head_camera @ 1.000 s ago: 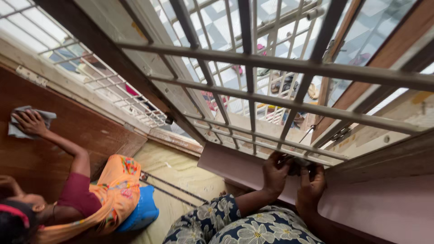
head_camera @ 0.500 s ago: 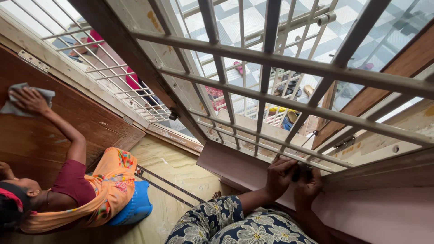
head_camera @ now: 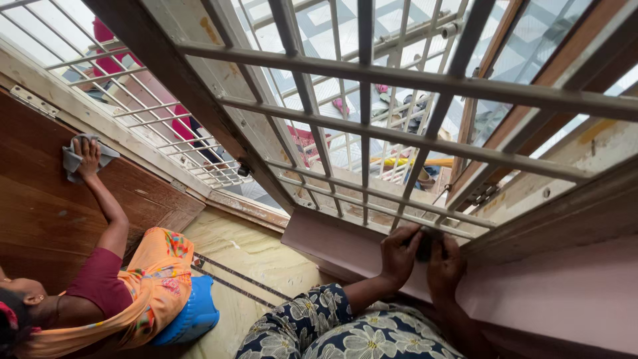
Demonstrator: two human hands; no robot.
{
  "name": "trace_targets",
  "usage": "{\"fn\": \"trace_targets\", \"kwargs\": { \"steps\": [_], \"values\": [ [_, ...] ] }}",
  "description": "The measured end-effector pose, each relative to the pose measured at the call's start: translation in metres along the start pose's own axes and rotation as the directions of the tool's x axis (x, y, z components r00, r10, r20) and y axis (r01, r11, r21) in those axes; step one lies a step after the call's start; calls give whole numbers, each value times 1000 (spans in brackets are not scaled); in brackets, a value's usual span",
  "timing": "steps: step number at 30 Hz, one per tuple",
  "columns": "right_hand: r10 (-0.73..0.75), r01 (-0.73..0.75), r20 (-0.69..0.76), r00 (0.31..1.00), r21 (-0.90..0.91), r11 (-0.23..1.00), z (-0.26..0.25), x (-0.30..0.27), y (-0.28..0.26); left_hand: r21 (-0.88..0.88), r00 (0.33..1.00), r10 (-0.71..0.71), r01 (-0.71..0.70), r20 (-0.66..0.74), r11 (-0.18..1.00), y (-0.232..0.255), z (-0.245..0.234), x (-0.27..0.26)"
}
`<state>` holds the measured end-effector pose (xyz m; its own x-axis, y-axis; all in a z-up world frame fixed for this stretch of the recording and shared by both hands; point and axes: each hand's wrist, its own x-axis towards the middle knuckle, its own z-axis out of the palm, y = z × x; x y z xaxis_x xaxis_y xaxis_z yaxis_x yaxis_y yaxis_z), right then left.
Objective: The person sits on the floor and scrubs the metal bars of a window grille using a small piece of cloth or sandpaper. They systematically rub the surface of the bars to remove dirt or rust. Another person is visible in the background cleaning a wooden surface.
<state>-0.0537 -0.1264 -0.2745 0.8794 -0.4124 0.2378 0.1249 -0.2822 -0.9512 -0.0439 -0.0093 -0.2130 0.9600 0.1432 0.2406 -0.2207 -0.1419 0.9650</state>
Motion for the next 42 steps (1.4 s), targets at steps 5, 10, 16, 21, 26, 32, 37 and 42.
{"fn": "trace_targets", "kwargs": {
  "steps": [5,10,16,21,26,32,37,42],
  "values": [
    [92,-90,-3,996,171,981,3,7,5,-198,994,-94,104,56,975,21,10,7],
    [123,-131,85,989,92,987,9,5,72,124,992,65,-79,107,989,-33,0,-3],
    [200,-183,70,977,-197,963,-15,-51,91,282,974,-84,22,209,959,-59,-38,-35],
    [278,-355,318,907,218,909,-5,-36,38,-151,919,-392,380,-55,913,-45,-41,-25],
    [20,-130,280,960,378,916,32,-11,-37,-574,939,-330,217,-99,789,-5,-32,19],
    [-274,278,200,941,6,960,50,-11,-44,-74,994,11,-19,-107,997,-15,-32,27],
    [-135,223,294,946,-289,931,54,-13,-21,219,982,187,-185,11,958,-49,-47,27],
    [-234,378,379,895,-370,849,49,-19,7,372,968,219,-249,123,894,-69,-55,14]
  ]
}}
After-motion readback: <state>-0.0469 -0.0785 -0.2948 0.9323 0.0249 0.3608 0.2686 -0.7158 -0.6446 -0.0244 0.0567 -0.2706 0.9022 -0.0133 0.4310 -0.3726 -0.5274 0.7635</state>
